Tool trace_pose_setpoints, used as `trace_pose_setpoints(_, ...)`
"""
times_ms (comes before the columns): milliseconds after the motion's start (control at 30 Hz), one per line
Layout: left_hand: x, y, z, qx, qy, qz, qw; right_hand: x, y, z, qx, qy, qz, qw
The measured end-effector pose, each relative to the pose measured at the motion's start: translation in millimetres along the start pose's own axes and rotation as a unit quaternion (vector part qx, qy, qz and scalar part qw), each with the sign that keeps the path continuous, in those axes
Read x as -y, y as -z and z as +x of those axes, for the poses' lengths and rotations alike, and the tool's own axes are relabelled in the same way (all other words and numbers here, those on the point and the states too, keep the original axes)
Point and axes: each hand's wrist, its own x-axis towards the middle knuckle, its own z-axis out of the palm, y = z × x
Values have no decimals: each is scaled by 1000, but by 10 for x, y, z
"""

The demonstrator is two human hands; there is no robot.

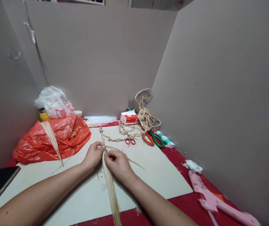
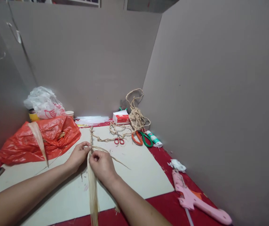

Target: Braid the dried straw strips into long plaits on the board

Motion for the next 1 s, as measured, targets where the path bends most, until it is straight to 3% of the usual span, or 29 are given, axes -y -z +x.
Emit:
trace_pose_setpoints(300,93,6,30,12,-70,52,996,44,-62,24,25,-25,26,999)
trace_pose_setpoints(767,62,9,-10,22,-93,65,993,141,62,-19,-17,85,-133,987)
trace_pose_setpoints(933,21,6,-15,22,-72,70,995,88,126,16,-23,49,-177,983)
trace_pose_setpoints(1000,6,9,-15,21,-55,55,997,60,163,54,-40,19,-141,989)
